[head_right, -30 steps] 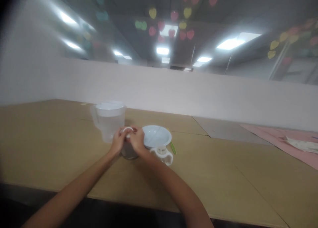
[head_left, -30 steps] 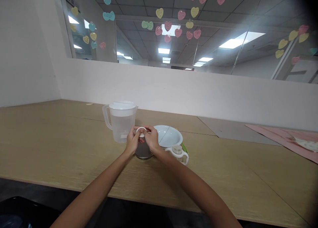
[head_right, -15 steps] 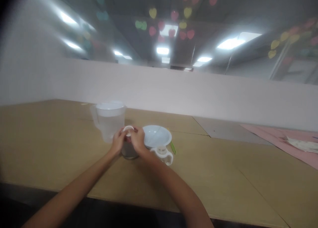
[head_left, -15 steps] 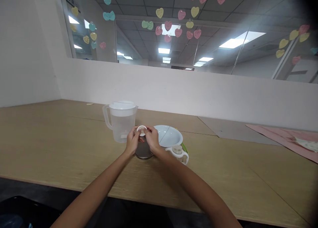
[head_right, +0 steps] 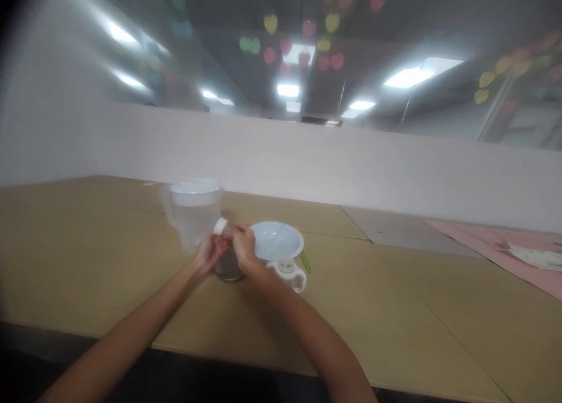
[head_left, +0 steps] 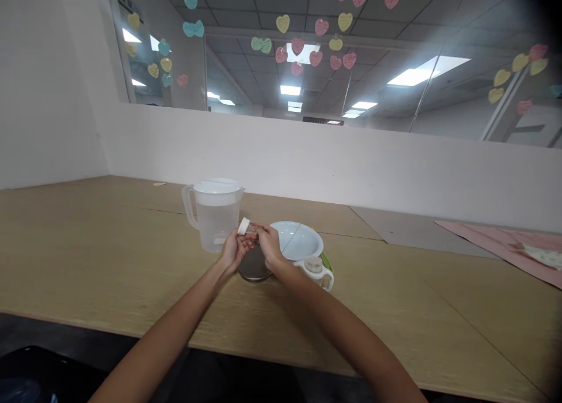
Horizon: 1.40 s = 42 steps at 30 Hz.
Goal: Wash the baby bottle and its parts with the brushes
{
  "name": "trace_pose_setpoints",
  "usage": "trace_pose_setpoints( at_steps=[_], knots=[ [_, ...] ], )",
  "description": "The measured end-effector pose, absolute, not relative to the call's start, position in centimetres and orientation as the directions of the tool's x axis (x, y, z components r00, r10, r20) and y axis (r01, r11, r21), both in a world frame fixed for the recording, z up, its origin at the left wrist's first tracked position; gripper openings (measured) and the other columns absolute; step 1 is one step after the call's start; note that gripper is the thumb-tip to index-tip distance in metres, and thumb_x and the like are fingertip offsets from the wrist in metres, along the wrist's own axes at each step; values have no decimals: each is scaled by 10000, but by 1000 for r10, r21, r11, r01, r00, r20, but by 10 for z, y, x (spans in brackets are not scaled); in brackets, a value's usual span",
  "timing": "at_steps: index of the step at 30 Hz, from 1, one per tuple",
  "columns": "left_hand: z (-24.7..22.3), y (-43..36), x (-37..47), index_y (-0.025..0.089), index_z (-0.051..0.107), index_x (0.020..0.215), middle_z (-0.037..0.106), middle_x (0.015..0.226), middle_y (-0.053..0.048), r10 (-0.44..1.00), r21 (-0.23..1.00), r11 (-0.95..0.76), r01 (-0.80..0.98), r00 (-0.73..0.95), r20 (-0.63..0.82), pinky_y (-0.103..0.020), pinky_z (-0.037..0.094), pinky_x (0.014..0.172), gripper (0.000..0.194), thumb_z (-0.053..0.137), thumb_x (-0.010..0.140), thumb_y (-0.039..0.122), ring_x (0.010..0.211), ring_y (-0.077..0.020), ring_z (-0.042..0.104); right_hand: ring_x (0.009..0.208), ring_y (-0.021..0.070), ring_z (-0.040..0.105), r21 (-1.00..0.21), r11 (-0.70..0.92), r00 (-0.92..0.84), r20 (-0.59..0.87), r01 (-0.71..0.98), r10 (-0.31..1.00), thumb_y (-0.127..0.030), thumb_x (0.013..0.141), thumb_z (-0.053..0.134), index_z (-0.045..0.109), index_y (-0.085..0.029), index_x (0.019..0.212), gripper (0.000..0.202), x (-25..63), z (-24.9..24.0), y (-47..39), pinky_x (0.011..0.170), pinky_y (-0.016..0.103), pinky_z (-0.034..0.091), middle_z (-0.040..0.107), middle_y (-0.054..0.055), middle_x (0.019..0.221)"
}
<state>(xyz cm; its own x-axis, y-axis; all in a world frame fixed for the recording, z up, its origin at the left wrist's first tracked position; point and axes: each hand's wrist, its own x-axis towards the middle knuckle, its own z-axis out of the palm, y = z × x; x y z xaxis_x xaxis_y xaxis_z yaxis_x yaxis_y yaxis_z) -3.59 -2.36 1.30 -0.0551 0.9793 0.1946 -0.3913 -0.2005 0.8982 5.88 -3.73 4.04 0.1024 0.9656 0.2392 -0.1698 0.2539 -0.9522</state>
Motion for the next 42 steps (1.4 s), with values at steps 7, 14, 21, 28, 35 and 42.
trace_pose_setpoints(
  at_steps=[7, 14, 21, 28, 35, 42],
  knots=[
    [14, -26, -35, 131, 560, 884, 636, 644, -59, 981, 878, -143, -456, 53, 187, -231, 433, 414, 347, 369, 791, 406, 418, -109, 526, 694, 157, 595, -909, 407, 145, 393, -88, 908, -306, 636, 568, 648, -124, 752, 231, 60, 44, -34, 637, 249, 445, 657, 65, 741],
    [23, -36, -32, 157, 525, 1002, 645, 859, -47, 947, 767, -109, -633, 170, 274, -228, 493, 492, 277, 508, 781, 322, 641, -143, 614, 701, 152, 595, -890, 455, 102, 454, 12, 885, -335, 654, 572, 655, -144, 754, 232, 72, 60, -36, 662, 243, 447, 658, 43, 732],
    [24, -35, -33, 111, 558, 923, 664, 790, -77, 966, 689, 7, -725, 184, 184, -187, 496, 525, 261, 427, 843, 322, 559, -96, 598, 617, 107, 537, -941, 338, 53, 337, -9, 940, -338, 751, 429, 633, -134, 844, 303, 80, 80, -41, 534, 203, 406, 619, 36, 761],
    [19, -35, -31, 86, 567, 909, 666, 733, -104, 934, 724, 111, -681, 320, 157, -193, 492, 498, 416, 338, 855, 428, 510, -104, 593, 691, 107, 537, -736, 557, -262, 492, 384, 830, -298, 777, 461, 636, -141, 828, 240, 100, 100, -49, 622, 205, 383, 623, 32, 773],
    [13, -37, -27, 81, 564, 916, 653, 724, -105, 877, 760, 139, -635, 435, 203, -206, 490, 510, 383, 383, 844, 410, 529, -116, 594, 554, 84, 465, -477, 619, -439, 441, 624, 783, -415, 752, 514, 619, -123, 717, 312, 106, 102, -58, 533, 197, 312, 566, 5, 608],
    [16, -39, -29, 85, 556, 931, 661, 771, -108, 855, 758, 162, -632, 473, 212, -184, 505, 543, 318, 354, 871, 323, 559, -100, 608, 551, 84, 496, -446, 655, -498, 428, 610, 754, -263, 736, 533, 656, -121, 712, 189, 116, 110, -54, 535, 191, 331, 595, 7, 588]
  ],
)
